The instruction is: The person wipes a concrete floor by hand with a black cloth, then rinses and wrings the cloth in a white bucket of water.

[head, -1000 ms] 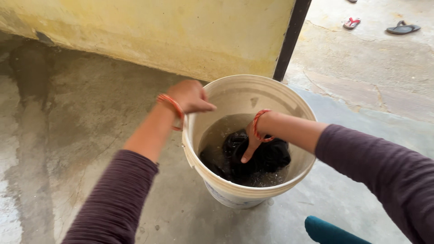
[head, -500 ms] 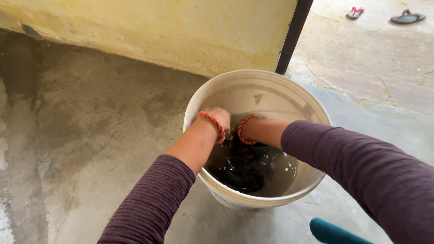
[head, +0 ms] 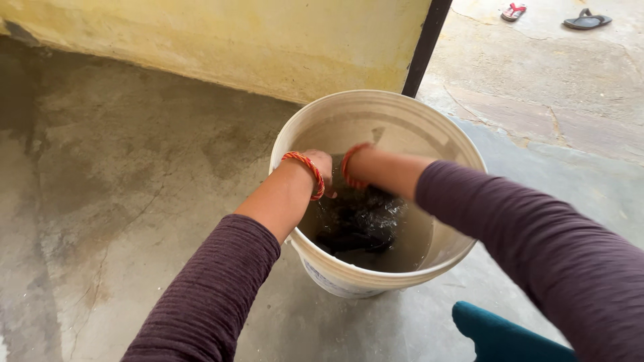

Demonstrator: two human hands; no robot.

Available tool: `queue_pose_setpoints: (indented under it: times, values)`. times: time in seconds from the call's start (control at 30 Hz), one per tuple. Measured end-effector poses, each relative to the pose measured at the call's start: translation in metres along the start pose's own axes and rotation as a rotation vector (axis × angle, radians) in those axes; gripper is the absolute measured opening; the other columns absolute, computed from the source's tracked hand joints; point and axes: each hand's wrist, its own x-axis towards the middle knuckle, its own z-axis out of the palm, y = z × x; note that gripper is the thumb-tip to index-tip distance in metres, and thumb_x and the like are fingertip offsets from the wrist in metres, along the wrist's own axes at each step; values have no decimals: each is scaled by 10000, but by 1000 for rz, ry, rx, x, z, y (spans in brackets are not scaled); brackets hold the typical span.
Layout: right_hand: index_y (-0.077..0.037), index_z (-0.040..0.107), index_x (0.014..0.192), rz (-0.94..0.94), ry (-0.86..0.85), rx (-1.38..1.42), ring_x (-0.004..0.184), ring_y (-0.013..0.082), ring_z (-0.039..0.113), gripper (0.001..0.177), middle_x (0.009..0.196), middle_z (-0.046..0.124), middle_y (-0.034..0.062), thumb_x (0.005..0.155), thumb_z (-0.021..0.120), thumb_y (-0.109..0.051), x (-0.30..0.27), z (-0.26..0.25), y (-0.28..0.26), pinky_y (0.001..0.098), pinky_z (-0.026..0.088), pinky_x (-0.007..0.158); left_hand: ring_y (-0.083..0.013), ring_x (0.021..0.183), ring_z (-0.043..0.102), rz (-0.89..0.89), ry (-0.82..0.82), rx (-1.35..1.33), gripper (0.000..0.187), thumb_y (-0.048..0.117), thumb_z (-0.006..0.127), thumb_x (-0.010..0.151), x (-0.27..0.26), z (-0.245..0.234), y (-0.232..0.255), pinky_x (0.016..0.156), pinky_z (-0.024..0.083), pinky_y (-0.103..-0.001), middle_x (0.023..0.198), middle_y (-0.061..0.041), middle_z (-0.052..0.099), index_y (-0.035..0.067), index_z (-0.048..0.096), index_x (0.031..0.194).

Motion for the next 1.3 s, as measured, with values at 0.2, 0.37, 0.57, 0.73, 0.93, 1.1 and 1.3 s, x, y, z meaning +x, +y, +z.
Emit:
queue_pose_setpoints:
  times: [0.2,0.37,0.57,0.73,0.93,1.1,1.3]
  values:
    - [-63,686,1110,-19,-215,-82,976,299,648,844,1090,676,135,741,643,-820,-26,3,22,457,519,867,-297,1115,717,13,-13,9,598,472,860,741,-19,-1,11,961,572,-428,1225,-102,751,77,763,1179]
    - [-66,684,1096,-124,-287,-140,956,294,645,822,1072,672,132,753,632,-812,-18,39,-8,454,519,849,-314,1101,718,67,14,-2,596,450,865,754,-29,0,17,948,580,-434,1233,-128,738,44,762,1178]
    - [-71,681,1079,-113,-277,-201,932,287,642,798,1050,668,129,768,619,-803,-13,81,-18,451,518,829,-323,1136,681,50,11,12,610,455,875,763,-24,-1,19,967,558,-448,1261,-121,703,67,724,1210]
    - [-75,679,1065,-135,-270,-217,912,282,640,778,1031,664,127,780,608,-795,-11,80,-35,448,518,811,-325,1116,707,49,1,-57,580,423,877,749,-20,1,12,952,577,-444,1255,-122,720,57,754,1182]
    - [-79,676,1048,-148,-271,-223,888,276,637,755,1010,660,124,795,594,-786,-10,82,-43,444,517,791,-315,1124,709,63,7,-20,562,402,885,738,-23,3,16,956,581,-436,1258,-125,724,62,759,1167]
    - [-83,674,1035,-126,-323,-253,868,271,634,737,991,656,121,807,583,-778,-10,88,-31,441,517,773,-323,1133,703,51,-22,-34,568,444,863,763,-26,1,16,964,572,-442,1258,-118,722,52,765,1163]
    - [-88,671,1018,-150,-282,-236,844,265,631,716,970,652,118,822,570,-769,-11,76,-39,438,516,753,-321,1131,706,22,-17,-47,566,397,891,753,-23,1,14,953,581,-448,1261,-116,710,70,732,1187]
